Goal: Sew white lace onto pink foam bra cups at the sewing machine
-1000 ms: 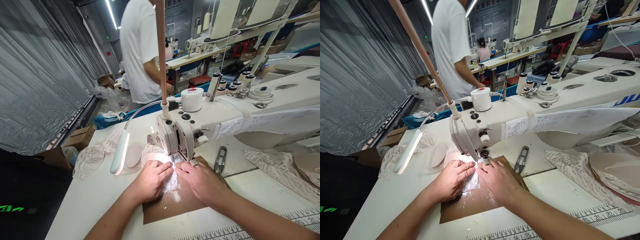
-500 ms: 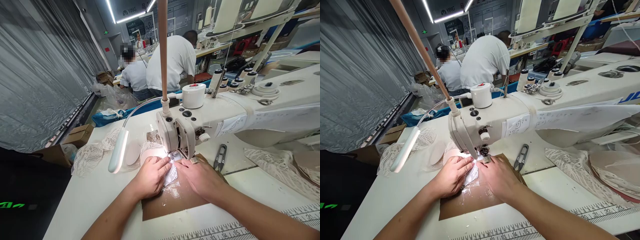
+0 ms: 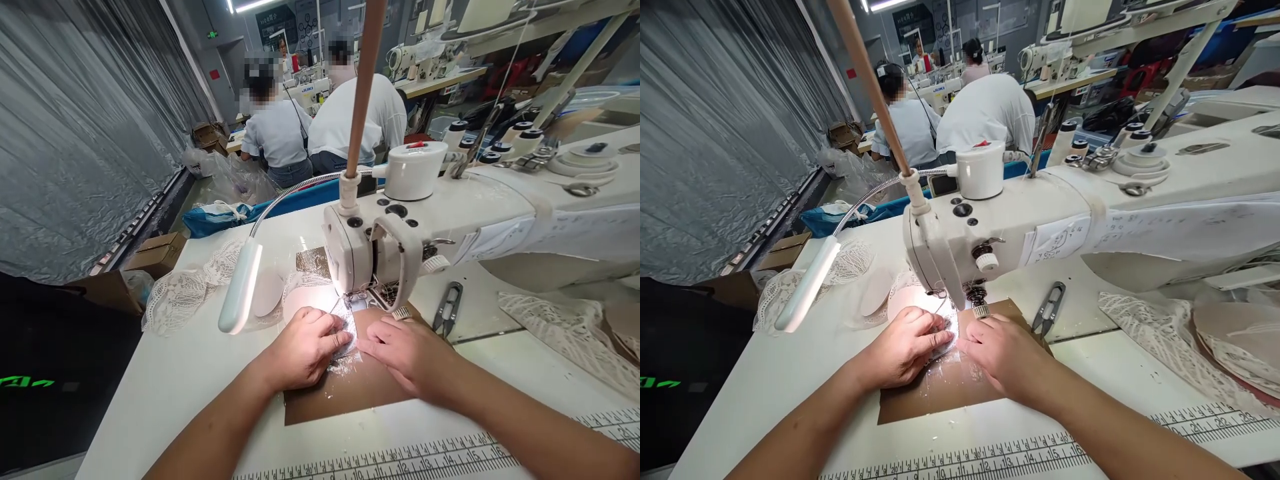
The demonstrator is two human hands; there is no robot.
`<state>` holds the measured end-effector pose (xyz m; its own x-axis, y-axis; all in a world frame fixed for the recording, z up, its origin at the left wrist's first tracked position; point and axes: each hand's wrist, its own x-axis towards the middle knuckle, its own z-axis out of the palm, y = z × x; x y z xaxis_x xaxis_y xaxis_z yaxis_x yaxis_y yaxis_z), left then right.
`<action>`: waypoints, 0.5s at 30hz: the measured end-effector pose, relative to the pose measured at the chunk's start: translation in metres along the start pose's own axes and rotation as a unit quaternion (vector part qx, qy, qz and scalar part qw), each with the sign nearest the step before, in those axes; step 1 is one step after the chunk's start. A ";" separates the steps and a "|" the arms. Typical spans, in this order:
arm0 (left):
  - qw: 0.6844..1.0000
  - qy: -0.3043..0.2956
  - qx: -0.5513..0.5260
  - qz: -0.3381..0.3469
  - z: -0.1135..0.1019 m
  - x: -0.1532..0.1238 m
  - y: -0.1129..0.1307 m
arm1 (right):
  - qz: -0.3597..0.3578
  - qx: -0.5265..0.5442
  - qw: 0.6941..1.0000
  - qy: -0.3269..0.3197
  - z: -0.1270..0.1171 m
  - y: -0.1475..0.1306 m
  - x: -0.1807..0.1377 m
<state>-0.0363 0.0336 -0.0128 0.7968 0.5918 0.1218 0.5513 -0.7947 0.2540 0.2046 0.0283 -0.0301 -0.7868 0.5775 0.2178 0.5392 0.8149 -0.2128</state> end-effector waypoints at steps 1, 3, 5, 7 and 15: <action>1.000 -0.001 0.002 0.005 0.000 0.000 0.000 | -0.003 0.001 1.000 0.002 0.001 0.001 0.000; 1.000 -0.001 0.007 0.014 0.000 0.000 0.000 | -0.008 0.003 1.000 0.001 0.002 0.002 0.000; 1.000 0.000 0.012 0.018 0.001 0.000 0.001 | -0.007 0.006 1.000 -0.002 0.002 0.002 0.000; 1.000 -0.001 0.017 0.019 0.000 0.000 0.001 | -0.006 0.010 1.000 -0.003 0.002 0.002 0.000; 0.999 -0.010 0.034 0.027 -0.001 0.001 0.002 | -0.008 0.027 1.000 -0.009 0.000 0.000 0.001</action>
<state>-0.0348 0.0323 -0.0111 0.8299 0.5462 0.1139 0.5230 -0.8326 0.1823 0.2042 0.0285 -0.0299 -0.8001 0.5637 0.2050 0.5105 0.8194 -0.2607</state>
